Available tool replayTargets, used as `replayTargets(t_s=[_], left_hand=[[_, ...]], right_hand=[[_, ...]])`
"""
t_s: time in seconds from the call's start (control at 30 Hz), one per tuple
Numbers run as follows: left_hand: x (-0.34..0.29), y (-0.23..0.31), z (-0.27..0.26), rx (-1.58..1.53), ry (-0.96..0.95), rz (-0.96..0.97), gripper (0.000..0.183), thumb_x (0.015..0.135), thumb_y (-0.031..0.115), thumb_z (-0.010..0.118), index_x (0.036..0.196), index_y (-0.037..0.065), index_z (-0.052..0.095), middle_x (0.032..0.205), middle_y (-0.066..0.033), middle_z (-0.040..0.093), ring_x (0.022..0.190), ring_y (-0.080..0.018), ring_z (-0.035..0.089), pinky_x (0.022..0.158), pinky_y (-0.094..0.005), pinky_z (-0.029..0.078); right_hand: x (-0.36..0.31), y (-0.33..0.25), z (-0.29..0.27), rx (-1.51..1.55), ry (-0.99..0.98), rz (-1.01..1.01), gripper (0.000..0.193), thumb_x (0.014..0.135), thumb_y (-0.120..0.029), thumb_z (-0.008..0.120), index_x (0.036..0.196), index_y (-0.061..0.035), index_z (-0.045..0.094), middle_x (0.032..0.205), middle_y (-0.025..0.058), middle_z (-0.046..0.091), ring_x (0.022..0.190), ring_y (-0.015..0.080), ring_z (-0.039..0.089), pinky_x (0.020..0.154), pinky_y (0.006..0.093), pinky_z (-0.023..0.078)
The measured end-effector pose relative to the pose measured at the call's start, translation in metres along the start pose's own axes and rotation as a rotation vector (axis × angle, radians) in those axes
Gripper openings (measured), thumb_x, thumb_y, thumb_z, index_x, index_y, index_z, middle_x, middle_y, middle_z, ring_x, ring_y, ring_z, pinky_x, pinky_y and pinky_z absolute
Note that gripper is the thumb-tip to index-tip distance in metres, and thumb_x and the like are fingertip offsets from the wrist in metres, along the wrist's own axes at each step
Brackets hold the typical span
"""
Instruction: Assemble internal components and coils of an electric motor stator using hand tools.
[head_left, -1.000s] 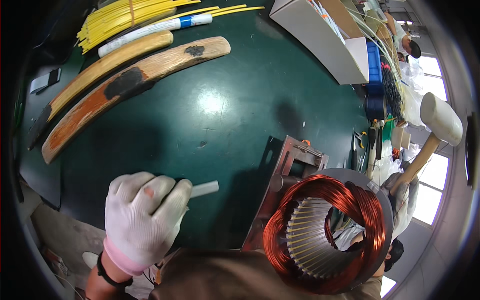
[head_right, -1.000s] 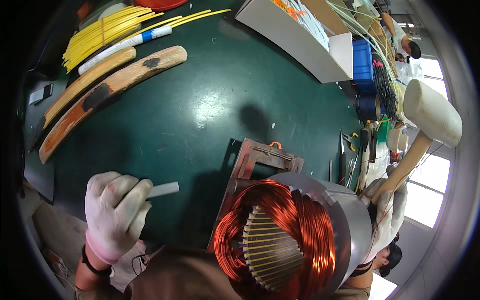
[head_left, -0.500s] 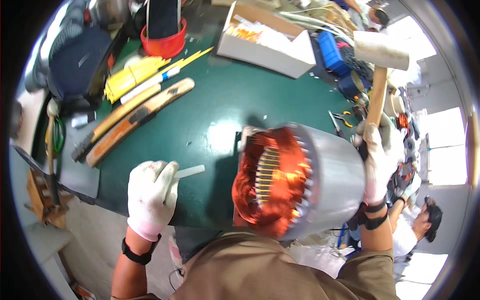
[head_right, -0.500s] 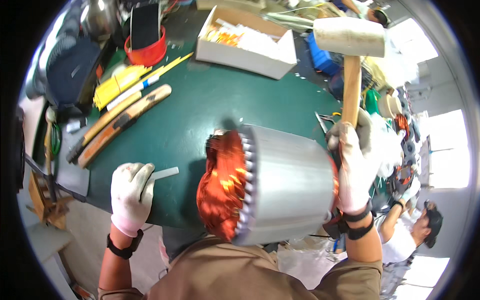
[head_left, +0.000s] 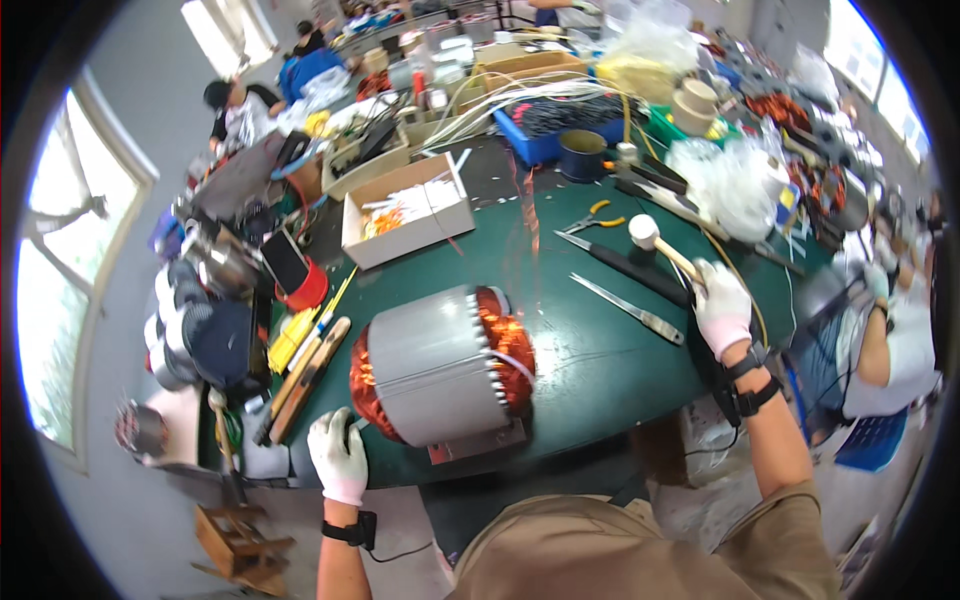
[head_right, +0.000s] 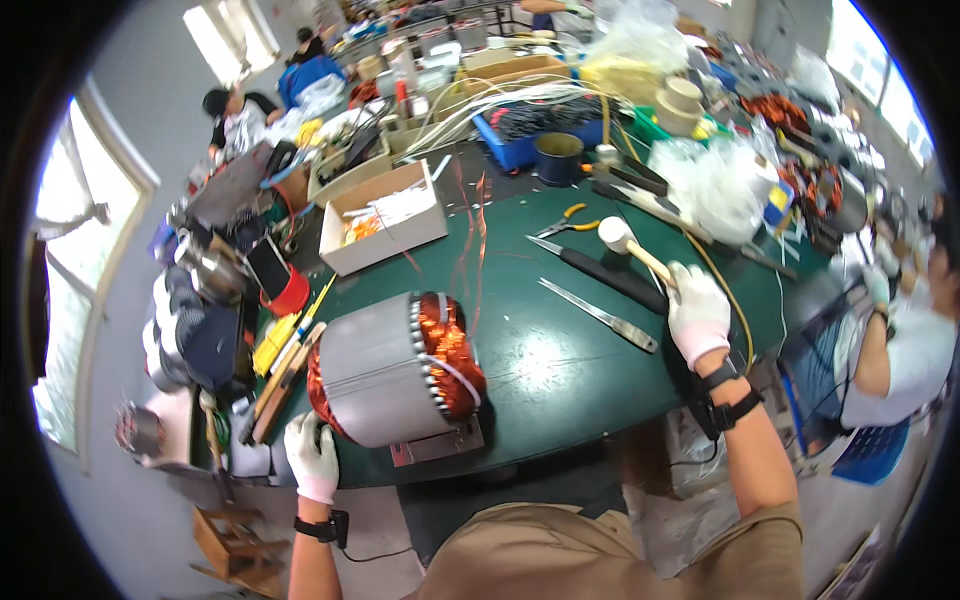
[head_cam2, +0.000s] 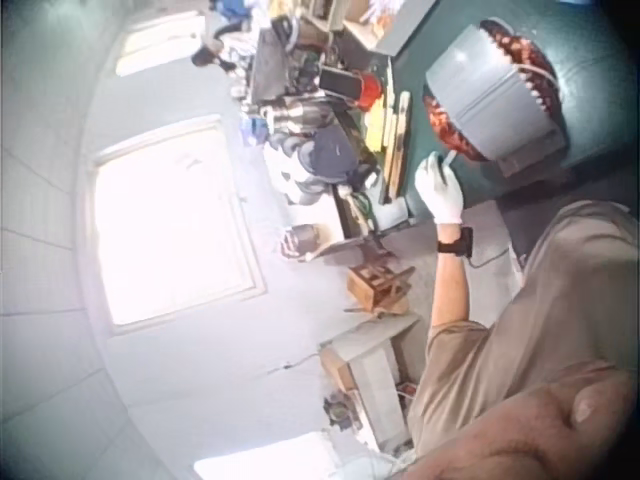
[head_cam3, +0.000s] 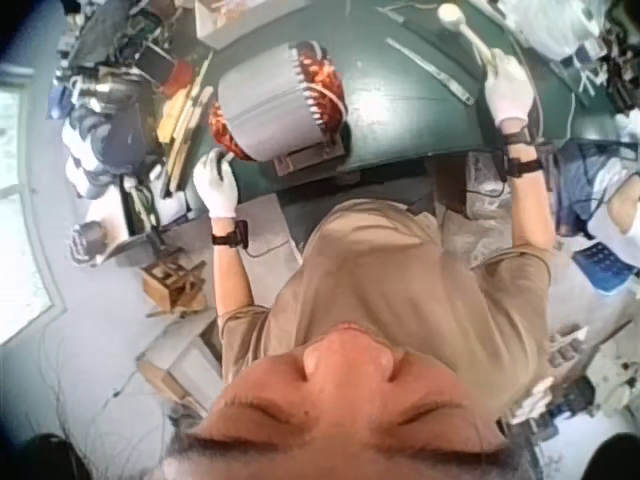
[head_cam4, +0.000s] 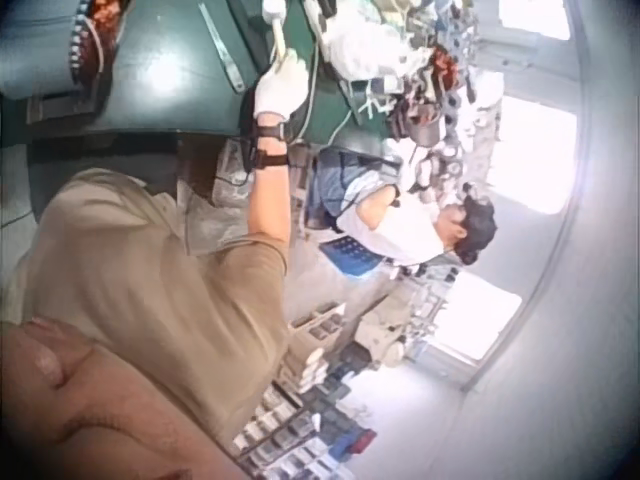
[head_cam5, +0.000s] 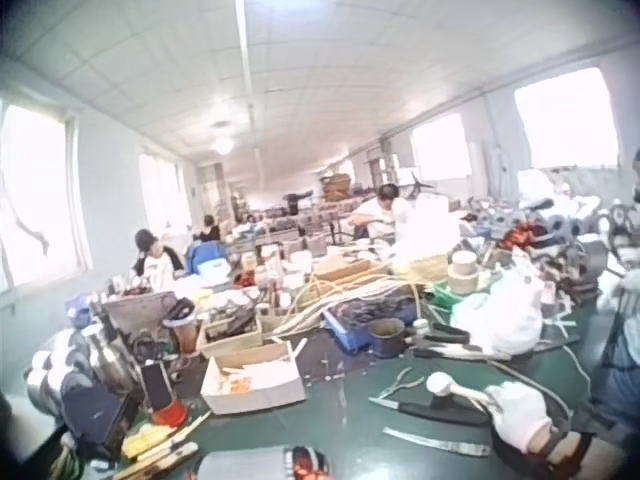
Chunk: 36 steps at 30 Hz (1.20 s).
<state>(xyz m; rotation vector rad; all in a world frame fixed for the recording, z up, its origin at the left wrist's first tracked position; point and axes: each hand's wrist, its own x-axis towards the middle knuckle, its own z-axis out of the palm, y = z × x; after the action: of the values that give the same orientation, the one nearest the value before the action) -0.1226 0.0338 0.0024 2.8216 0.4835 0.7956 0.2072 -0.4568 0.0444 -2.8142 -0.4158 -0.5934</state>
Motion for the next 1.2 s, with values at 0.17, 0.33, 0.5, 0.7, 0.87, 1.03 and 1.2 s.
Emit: replayTargets(t_s=[0.17, 0.33, 0.5, 0.7, 0.87, 1.03, 1.2], left_hand=[[-0.015, -0.004, 0.013, 0.1, -0.026, -0.033, 0.042, 0.084, 0.001, 0.065, 0.125, -0.003, 0.061, 0.123, -0.0237, 0.06, 0.118, -0.0432, 0.055, 0.106, -0.0515, 0.042], [-0.018, -0.017, 0.021, 0.132, -0.099, -0.066, 0.042, 0.086, -0.001, 0.063, 0.128, -0.007, 0.058, 0.126, -0.0267, 0.059, 0.12, -0.0453, 0.055, 0.11, -0.0495, 0.04], [-0.028, -0.022, 0.032, -0.105, 0.082, -0.271, 0.024, 0.093, -0.003, 0.06, 0.117, -0.007, 0.064, 0.12, -0.0213, 0.067, 0.112, -0.0349, 0.063, 0.102, -0.0436, 0.046], [-0.045, -0.043, 0.035, -0.283, 0.077, -0.456, 0.032, 0.099, 0.002, 0.061, 0.13, -0.004, 0.059, 0.13, -0.0154, 0.065, 0.114, -0.0266, 0.061, 0.103, -0.0408, 0.046], [-0.043, -0.03, 0.031, -0.277, 0.025, -0.485, 0.042, 0.102, 0.004, 0.058, 0.142, -0.002, 0.047, 0.142, -0.0139, 0.055, 0.126, -0.0258, 0.054, 0.111, -0.0418, 0.041], [-0.033, -0.018, 0.035, -0.341, -0.024, -0.496, 0.054, 0.104, 0.007, 0.055, 0.154, 0.001, 0.036, 0.154, -0.0123, 0.045, 0.138, -0.0249, 0.048, 0.119, -0.0428, 0.036], [-0.012, -0.007, 0.024, 0.095, -0.048, -0.066, 0.05, 0.083, 0.001, 0.063, 0.133, -0.002, 0.057, 0.126, -0.0257, 0.059, 0.119, -0.0468, 0.052, 0.106, -0.0518, 0.039]], right_hand=[[-0.024, -0.026, -0.007, 0.376, 0.039, -0.417, 0.03, 0.08, -0.009, 0.07, 0.11, -0.0088, 0.071, 0.109, 0.0122, 0.067, 0.107, 0.0343, 0.064, 0.089, 0.0438, 0.053], [-0.05, -0.021, 0.021, 0.323, -0.166, -0.497, 0.034, 0.082, -0.026, 0.077, 0.112, -0.0096, 0.072, 0.118, 0.012, 0.067, 0.123, 0.0318, 0.059, 0.107, 0.0471, 0.044], [-0.049, -0.002, 0.014, 0.252, 0.047, -0.313, 0.042, 0.079, -0.021, 0.079, 0.117, -0.0065, 0.069, 0.117, 0.0121, 0.065, 0.121, 0.031, 0.058, 0.107, 0.0485, 0.044], [-0.077, -0.005, 0.012, 0.46, -0.08, -0.394, 0.036, 0.078, -0.014, 0.078, 0.11, -0.0036, 0.068, 0.104, 0.0093, 0.063, 0.101, 0.0278, 0.061, 0.089, 0.0447, 0.049], [-0.075, -0.009, 0.015, 0.44, -0.091, -0.389, 0.032, 0.078, -0.014, 0.076, 0.107, -0.0041, 0.068, 0.103, 0.0095, 0.064, 0.101, 0.029, 0.062, 0.089, 0.0459, 0.048], [-0.074, -0.014, 0.011, 0.39, -0.037, -0.392, 0.026, 0.078, -0.013, 0.075, 0.101, -0.0043, 0.067, 0.103, 0.01, 0.064, 0.101, 0.0316, 0.061, 0.088, 0.0468, 0.048], [-0.075, -0.019, 0.007, 0.336, -0.012, -0.441, 0.026, 0.078, -0.009, 0.075, 0.102, -0.0046, 0.066, 0.105, 0.0111, 0.064, 0.102, 0.0332, 0.061, 0.089, 0.0471, 0.048]])
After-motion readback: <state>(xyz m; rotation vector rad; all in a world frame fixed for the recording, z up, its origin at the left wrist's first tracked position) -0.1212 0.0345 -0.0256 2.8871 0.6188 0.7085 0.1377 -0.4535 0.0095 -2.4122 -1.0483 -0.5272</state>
